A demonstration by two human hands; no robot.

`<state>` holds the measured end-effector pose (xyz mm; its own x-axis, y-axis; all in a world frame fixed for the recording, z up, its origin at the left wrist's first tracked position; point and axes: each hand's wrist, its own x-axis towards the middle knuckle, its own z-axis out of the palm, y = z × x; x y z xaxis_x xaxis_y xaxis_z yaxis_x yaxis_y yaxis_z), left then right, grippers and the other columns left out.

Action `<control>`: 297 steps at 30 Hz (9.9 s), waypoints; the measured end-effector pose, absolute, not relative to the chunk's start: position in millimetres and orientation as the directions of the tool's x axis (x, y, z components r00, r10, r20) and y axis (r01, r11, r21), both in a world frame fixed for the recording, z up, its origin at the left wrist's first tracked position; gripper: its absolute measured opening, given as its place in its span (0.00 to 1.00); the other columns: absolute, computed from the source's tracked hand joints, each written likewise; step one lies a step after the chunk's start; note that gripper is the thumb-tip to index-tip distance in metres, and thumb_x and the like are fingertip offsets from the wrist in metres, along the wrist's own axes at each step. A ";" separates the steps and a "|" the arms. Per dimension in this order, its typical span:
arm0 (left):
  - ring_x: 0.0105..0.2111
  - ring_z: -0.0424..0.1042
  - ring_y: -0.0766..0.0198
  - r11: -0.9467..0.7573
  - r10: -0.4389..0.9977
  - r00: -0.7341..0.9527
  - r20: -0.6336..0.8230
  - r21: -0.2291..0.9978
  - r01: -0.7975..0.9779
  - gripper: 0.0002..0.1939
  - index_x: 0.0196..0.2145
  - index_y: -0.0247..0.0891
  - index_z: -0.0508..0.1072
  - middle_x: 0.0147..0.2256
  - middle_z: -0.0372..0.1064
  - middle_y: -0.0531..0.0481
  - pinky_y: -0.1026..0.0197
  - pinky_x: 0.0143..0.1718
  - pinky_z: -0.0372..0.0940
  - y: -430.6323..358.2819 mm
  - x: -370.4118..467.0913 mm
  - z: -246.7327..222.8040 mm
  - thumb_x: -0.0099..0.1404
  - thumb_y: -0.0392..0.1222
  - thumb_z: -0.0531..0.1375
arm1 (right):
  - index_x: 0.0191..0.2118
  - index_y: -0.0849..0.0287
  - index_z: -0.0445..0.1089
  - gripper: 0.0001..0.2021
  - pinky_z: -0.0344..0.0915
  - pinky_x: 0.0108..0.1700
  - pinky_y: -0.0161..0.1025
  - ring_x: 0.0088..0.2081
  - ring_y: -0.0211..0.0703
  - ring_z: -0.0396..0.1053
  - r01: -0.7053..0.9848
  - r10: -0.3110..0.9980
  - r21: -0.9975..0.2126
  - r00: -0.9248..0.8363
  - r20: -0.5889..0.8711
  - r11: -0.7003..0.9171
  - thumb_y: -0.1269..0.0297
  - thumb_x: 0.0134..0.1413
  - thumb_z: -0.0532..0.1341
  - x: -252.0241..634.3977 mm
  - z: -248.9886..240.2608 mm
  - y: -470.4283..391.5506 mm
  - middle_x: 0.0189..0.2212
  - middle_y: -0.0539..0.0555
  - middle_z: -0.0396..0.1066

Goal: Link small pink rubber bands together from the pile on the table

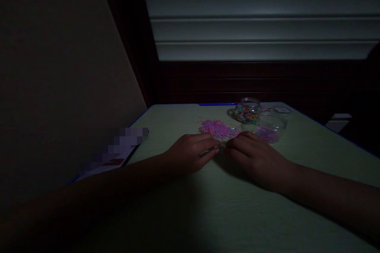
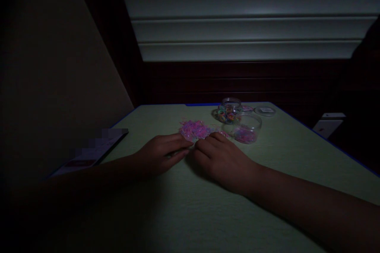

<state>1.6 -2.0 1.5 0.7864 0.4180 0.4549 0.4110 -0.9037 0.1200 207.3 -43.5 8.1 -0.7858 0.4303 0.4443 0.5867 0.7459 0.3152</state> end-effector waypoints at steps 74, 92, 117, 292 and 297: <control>0.34 0.64 0.67 -0.897 0.437 0.800 0.412 0.132 0.422 0.12 0.37 0.34 0.68 0.33 0.65 0.48 0.65 0.37 0.59 0.7 1.4 1.7 0.64 0.40 0.48 | 0.36 0.60 0.67 0.11 0.52 0.38 0.38 0.32 0.39 0.60 0.695 0.593 0.049 -0.647 0.479 0.718 0.64 0.57 0.49 207.6 3.6 -40.2 0.28 0.53 0.65; 0.35 0.65 0.67 -0.902 0.426 0.793 0.435 0.137 0.409 0.11 0.38 0.35 0.68 0.33 0.66 0.48 0.64 0.37 0.60 0.6 0.9 1.3 0.63 0.40 0.49 | 0.36 0.59 0.66 0.08 0.51 0.37 0.38 0.32 0.39 0.60 0.687 0.568 0.066 -0.647 0.509 0.723 0.65 0.55 0.51 208.4 1.4 -39.5 0.28 0.52 0.65; 0.32 0.64 0.68 -0.913 0.398 0.810 0.431 0.095 0.397 0.11 0.34 0.33 0.68 0.30 0.66 0.49 0.65 0.33 0.61 1.7 0.2 1.8 0.63 0.39 0.48 | 0.37 0.59 0.65 0.08 0.53 0.38 0.39 0.34 0.40 0.61 0.695 0.606 0.031 -0.648 0.462 0.719 0.64 0.56 0.51 208.1 1.9 -39.7 0.31 0.53 0.66; 0.29 0.63 0.69 -0.899 0.431 0.782 0.450 0.138 0.416 0.10 0.31 0.37 0.67 0.28 0.64 0.52 0.68 0.31 0.58 6.0 -1.8 -1.8 0.63 0.39 0.48 | 0.36 0.61 0.67 0.08 0.49 0.35 0.41 0.33 0.44 0.61 0.878 0.706 0.416 -0.451 0.546 0.239 0.71 0.52 0.53 238.9 41.4 -35.5 0.32 0.56 0.67; 0.30 0.64 0.69 -0.895 0.438 0.787 0.435 0.127 0.428 0.09 0.32 0.37 0.67 0.29 0.64 0.52 0.67 0.32 0.58 6.1 -0.7 -1.9 0.63 0.38 0.48 | 0.35 0.60 0.67 0.07 0.49 0.33 0.38 0.30 0.39 0.59 0.770 0.628 0.309 -0.636 0.448 0.559 0.68 0.53 0.53 212.6 13.0 -39.8 0.28 0.53 0.65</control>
